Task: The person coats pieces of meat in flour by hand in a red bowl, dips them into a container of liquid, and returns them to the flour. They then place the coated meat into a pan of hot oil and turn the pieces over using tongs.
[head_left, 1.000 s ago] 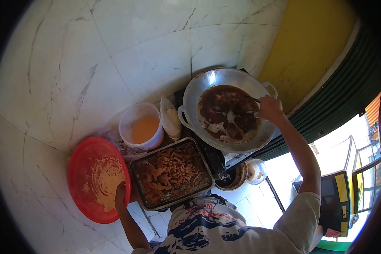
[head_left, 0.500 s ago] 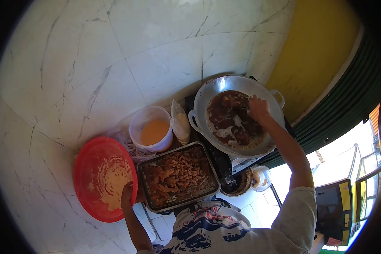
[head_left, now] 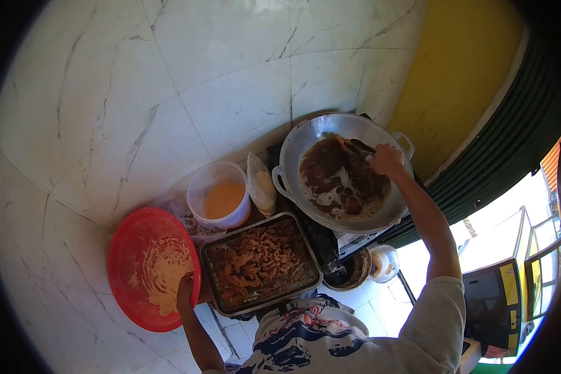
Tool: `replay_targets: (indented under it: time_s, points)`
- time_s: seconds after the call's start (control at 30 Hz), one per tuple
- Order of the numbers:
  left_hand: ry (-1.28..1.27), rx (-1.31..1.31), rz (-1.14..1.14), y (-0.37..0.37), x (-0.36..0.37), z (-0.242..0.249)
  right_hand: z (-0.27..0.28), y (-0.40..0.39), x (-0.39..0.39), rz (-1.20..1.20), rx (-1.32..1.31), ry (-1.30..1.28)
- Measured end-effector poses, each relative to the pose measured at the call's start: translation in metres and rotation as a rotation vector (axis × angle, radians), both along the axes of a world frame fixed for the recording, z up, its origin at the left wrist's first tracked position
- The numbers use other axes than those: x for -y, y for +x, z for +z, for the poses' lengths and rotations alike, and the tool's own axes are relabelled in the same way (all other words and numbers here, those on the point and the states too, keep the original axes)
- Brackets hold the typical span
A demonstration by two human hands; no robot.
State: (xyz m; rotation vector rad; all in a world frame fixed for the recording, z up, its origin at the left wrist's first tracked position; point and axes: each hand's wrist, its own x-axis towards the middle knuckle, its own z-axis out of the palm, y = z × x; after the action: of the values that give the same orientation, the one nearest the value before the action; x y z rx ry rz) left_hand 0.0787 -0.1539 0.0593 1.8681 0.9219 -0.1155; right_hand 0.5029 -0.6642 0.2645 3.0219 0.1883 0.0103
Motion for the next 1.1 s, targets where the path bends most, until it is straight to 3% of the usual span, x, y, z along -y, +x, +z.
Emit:
replay_targets:
  time_s: [0.1,0.37,0.67,1.1]
  points:
    - [0.104,0.039,-0.061,0.0,-0.003,-0.004,0.006,-0.003,0.01,-0.057,0.044,0.048]
    - [0.046,-0.01,-0.066,0.0,-0.006,-0.005,0.016,-0.002,0.042,-0.105,0.128,-0.044]
    - [0.022,-0.015,-0.084,-0.004,-0.016,-0.021,0.05,-0.052,0.033,0.041,-0.062,-0.246]
    - [0.013,-0.003,-0.053,-0.001,-0.007,-0.009,0.008,-0.045,0.027,0.074,-0.006,-0.199]
